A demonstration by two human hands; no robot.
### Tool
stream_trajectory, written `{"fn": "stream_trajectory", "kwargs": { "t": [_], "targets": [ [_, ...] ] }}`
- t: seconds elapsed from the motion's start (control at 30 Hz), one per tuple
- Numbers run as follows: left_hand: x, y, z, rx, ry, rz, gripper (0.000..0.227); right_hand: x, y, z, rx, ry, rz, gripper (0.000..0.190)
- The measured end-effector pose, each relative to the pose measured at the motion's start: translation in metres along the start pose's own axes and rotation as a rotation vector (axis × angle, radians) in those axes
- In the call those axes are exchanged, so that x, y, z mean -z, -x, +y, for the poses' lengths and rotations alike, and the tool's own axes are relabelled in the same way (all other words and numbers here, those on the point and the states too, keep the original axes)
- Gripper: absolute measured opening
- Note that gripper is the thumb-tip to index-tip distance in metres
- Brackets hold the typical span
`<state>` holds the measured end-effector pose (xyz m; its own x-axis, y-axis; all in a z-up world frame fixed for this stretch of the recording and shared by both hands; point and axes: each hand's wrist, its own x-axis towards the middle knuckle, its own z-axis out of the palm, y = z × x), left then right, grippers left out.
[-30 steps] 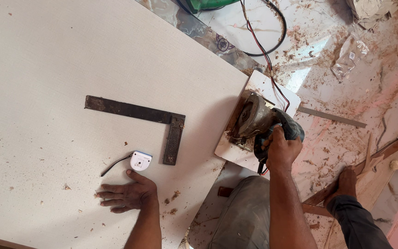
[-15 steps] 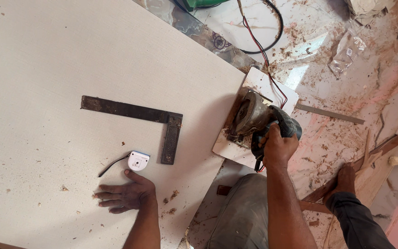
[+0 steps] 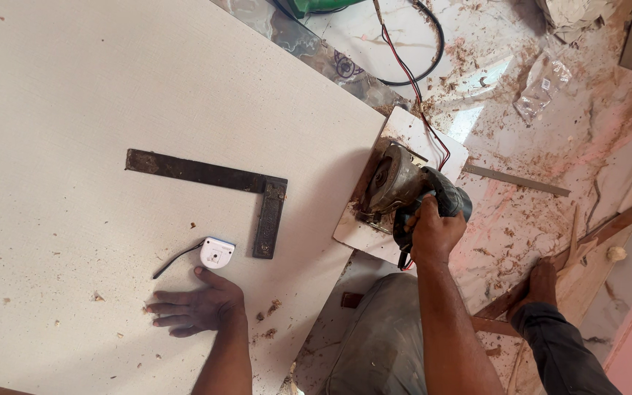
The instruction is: The person marks a point on a white board using a pencil and square, then drills a hole with a green power drill. Afterward, they use a handheld electric router to cut a rectangular notch along the edge of the board.
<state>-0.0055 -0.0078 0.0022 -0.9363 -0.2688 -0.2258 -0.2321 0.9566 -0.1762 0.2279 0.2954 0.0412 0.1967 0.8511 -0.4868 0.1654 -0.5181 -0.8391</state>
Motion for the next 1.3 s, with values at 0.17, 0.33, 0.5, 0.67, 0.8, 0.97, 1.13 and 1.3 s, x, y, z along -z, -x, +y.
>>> {"fn": "stream_trajectory", "kwargs": {
  "t": [0.17,0.33,0.5,0.67,0.8,0.97,1.13,1.3],
  "targets": [
    [0.002,0.002,0.005,0.005,0.017,0.041,0.104,0.001,-0.003,0.0,-0.008,0.022,0.012,0.01],
    [-0.003,0.0,0.004,0.022,0.007,0.061,0.105,0.002,-0.006,-0.001,0.013,0.022,-0.017,0.018],
    [-0.001,0.002,0.007,0.026,0.03,0.048,0.105,0.004,-0.009,-0.023,-0.053,0.112,0.024,0.035],
    [0.001,-0.001,0.007,0.034,0.038,-0.001,0.106,0.022,-0.031,-0.062,-0.218,0.076,0.171,0.02],
    [0.003,-0.001,0.005,0.05,0.042,-0.035,0.107,0.05,-0.031,-0.091,-0.185,0.029,0.23,0.017],
    [0.005,-0.001,0.009,0.058,0.047,-0.039,0.107,0.069,-0.031,-0.107,-0.086,-0.047,0.11,0.017],
    [0.003,0.001,0.007,0.063,0.049,-0.025,0.107,0.073,-0.033,-0.104,-0.115,-0.031,0.119,0.02],
    [0.001,-0.002,0.009,0.074,0.033,-0.018,0.107,0.06,-0.024,-0.094,-0.223,0.089,0.236,0.03]
  ]
}}
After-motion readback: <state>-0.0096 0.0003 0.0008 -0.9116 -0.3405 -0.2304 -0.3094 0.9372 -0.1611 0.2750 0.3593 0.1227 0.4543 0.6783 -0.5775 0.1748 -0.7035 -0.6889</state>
